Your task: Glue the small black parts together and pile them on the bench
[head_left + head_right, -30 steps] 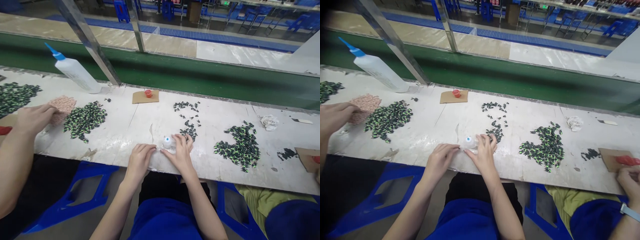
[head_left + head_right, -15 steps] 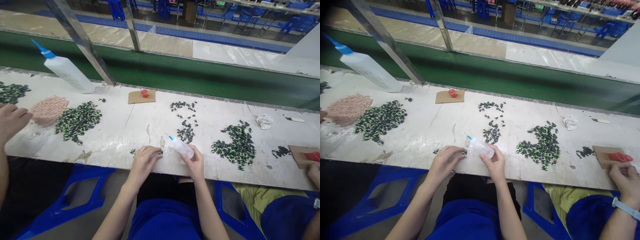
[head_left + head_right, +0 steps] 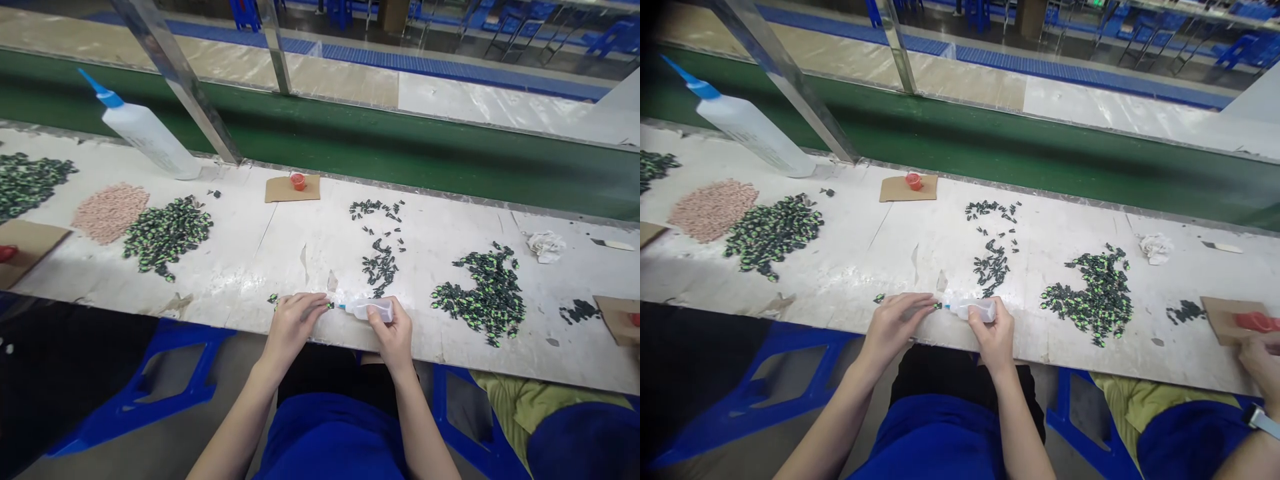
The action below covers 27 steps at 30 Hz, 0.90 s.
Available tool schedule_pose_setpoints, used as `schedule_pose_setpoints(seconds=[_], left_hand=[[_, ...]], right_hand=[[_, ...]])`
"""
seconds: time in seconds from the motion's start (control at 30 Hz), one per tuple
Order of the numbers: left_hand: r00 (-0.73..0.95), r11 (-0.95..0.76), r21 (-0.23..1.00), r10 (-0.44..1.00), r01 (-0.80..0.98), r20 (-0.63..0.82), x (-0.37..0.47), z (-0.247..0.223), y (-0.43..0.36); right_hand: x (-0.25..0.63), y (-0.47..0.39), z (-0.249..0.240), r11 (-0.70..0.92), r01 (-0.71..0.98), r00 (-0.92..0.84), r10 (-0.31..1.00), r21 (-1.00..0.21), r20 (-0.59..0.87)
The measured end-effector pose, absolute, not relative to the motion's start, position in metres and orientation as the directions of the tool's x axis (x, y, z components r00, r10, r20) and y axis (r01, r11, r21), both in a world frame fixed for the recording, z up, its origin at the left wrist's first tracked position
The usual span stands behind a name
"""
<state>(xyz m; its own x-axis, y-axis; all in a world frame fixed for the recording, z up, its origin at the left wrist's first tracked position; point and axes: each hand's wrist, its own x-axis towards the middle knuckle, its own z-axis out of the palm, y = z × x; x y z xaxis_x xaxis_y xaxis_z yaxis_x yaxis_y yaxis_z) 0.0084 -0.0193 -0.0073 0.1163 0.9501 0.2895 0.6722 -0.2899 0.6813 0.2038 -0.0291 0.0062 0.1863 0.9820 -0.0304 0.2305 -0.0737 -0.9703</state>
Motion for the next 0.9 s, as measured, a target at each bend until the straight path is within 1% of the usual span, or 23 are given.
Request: schedule_pose_setpoints(seconds=[0.27,0.5,0.7,0.9], left_hand=[[0.116,-0.287,0.673,0.951,0.682,0.288,0.008,-0.0072,-0.0182],[0.114,-0.267,0.681,0.958,0.682,0.262,0.0076,-0.0058,-0.0184],[0.113,-0.263,0.68,0.96,0.684,0.258,0.0075,-0.0062,-0.0181],[0.11,-0.268,0.672,0.957,0.69,0.27,0.0082,-0.0063,-0.0185]], right_hand=[[0.2034,-0.0282,0.0058,-0.089,0.264,0.142,0.989,-0.96,-0.052],[0.2018,-0.0283,0.0049,-0.066,0.303,0.134,0.991,-0.951,-0.026],[0.2017,-0.0284,0.0052,-0.049,0.293,0.161,0.987,-0.955,-0.002],[0.2022,-0.0282,0.0053,-0.054,0.274,0.132,0.991,-0.96,-0.018]])
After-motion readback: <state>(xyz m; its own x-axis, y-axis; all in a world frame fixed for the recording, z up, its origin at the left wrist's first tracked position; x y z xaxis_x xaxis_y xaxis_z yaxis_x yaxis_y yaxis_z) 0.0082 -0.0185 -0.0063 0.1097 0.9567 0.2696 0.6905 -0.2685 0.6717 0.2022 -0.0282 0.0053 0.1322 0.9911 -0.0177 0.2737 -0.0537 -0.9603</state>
